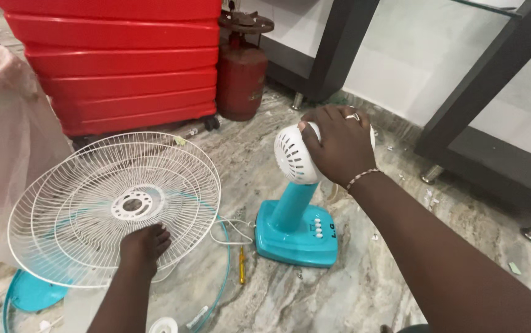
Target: The person disassembles a small tabletop fan by hand, removing the rear grille, motor housing, and internal components. They place the parts on the floor next to the fan base and a screwdriver.
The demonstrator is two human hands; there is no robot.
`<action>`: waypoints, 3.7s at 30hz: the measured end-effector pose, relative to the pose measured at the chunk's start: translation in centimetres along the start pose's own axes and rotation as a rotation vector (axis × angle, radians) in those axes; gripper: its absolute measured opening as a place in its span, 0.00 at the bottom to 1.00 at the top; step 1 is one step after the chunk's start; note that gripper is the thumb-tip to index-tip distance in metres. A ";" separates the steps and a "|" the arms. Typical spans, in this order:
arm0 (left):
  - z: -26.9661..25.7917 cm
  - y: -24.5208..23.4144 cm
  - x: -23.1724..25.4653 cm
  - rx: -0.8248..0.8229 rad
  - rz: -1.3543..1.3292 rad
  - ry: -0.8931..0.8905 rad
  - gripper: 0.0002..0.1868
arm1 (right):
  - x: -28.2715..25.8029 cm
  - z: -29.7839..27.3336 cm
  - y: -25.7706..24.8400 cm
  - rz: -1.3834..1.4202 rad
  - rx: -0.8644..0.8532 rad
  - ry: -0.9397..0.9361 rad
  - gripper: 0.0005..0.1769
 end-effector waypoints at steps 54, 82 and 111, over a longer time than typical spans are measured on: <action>-28.6 29.1 12.3 -0.607 -0.010 0.401 0.49 | 4.5 -1.6 -2.4 0.148 0.249 0.204 0.19; -27.0 30.2 15.4 -0.401 -0.183 0.768 0.30 | 10.6 -7.3 -0.5 1.088 0.320 0.624 0.24; -20.7 34.3 13.5 -0.160 -0.067 0.401 0.36 | 14.1 -8.9 0.9 0.932 0.382 0.656 0.18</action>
Point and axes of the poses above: each hand's wrist, its own z-axis towards the middle knuckle, its own y-axis out of the palm, x = y × z, the point moved 10 cm from there along z, towards the middle knuckle, and after that the axes turned 10 degrees about x, right-handed, at the moved point
